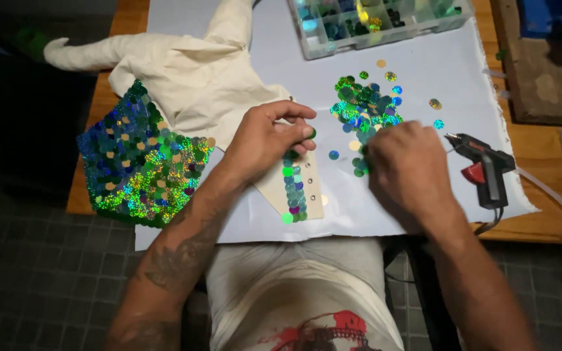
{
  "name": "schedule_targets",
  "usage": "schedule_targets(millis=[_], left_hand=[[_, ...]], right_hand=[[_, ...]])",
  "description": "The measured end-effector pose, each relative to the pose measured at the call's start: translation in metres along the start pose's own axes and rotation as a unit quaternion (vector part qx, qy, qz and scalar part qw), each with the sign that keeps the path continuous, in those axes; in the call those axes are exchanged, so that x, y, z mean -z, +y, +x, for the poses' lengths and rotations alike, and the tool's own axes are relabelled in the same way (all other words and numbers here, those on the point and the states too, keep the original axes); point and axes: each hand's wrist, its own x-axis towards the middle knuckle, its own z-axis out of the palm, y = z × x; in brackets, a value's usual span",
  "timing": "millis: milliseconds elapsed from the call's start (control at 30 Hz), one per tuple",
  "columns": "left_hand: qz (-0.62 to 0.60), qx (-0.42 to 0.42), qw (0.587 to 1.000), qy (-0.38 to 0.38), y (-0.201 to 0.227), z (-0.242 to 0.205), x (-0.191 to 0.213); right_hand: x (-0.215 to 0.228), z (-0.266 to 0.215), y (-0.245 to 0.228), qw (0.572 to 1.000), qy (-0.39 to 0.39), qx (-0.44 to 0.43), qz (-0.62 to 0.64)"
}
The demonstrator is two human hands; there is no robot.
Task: Glue sequins onto a fabric garment using a hot glue gun
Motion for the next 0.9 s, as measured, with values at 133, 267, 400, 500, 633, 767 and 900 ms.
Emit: schedule_targets(millis=[133,267,400,500,633,767,900], left_hand=[[-0.043,-0.009,0.999,-0.010,-0.011,0.000,-0.015],[-0.081,-0.029,0.996,-0.012,-0.020,0.006,-0.024],[-0.053,-0.022,0.998,-0.017,-0.025,-0.011,-0.023],[-0.013,0.018,0.999,-0.047,-0.039,-0.046,-0.033],[0.025,0.016,0.996,-0.082,-0.040,-0.110,-0.049],[0.073,0.067,0.987,-0.123,-0.055,-0.153,-0.056],[0.143,0.166,0.961,-0.170,-0.071,-0.174,-0.064]], right_hand=[[0.022,0.033,-0.041,0.930,0.064,-0.169,0.321],[0.021,0.052,-0.058,0.809,0.001,-0.280,0.516],[0.018,0.062,-0.045,0.781,0.009,-0.358,0.512],[0.010,0.060,-0.020,0.800,0.034,-0.392,0.453],[0.016,0.064,-0.011,0.789,0.071,-0.445,0.417],[0.035,0.071,-0.047,0.772,0.007,-0.447,0.451],[0.000,0.058,-0.066,0.841,-0.236,-0.292,0.389]])
